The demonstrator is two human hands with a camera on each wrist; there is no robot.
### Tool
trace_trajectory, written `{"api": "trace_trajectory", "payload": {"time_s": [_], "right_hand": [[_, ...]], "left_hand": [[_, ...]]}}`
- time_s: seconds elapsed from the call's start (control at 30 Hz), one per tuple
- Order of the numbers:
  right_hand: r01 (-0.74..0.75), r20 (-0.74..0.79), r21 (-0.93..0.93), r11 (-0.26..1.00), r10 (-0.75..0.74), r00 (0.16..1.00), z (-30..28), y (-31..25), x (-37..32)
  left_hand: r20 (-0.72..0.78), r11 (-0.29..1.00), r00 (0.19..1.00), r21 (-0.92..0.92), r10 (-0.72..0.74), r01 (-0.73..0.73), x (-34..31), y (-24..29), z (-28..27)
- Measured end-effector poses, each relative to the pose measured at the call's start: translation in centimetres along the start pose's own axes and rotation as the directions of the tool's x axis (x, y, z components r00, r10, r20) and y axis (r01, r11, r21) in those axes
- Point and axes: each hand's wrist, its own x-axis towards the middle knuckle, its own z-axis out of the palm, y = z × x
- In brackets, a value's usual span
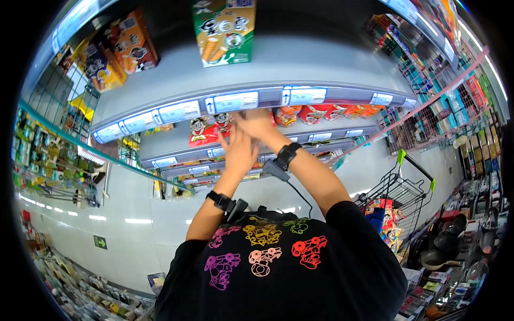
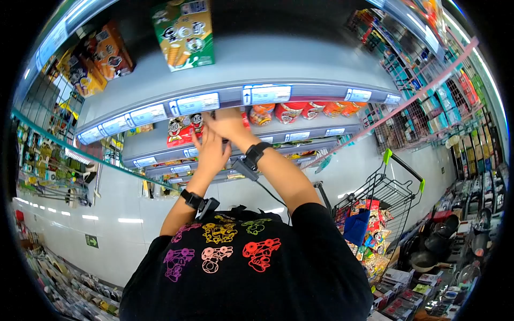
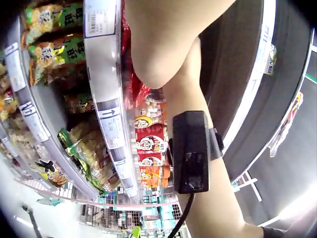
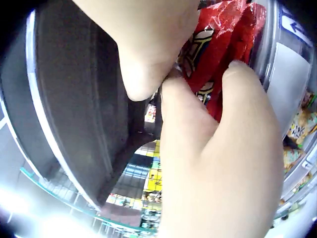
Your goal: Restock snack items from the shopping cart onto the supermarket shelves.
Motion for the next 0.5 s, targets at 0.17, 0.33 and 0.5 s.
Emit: {"api": "trace_trajectory", "payload": {"time_s": [0.17,0.33,0.5], "right_hand": [[0.372,-0.270,0.092,0.924,-0.336,0.902,-1.0,0.6,-7.2],[0.172,-0.311,0.385,0.907,-0.048,0.949,-3.1,4.7,-17.7],[-0.127,-0.342,0.432,0.893,0.292,0.893,-3.6,12.3,-27.0]], "left_hand": [[-0.036,0.981,0.994,-0.159,0.107,-0.112,-1.9,1.8,0.1],[-0.095,0.913,0.959,-0.292,0.268,-0.284,-4.0,4.9,2.5],[0.117,0.856,0.893,-0.362,0.434,-0.368,-4.1,10.7,6.0]]}}
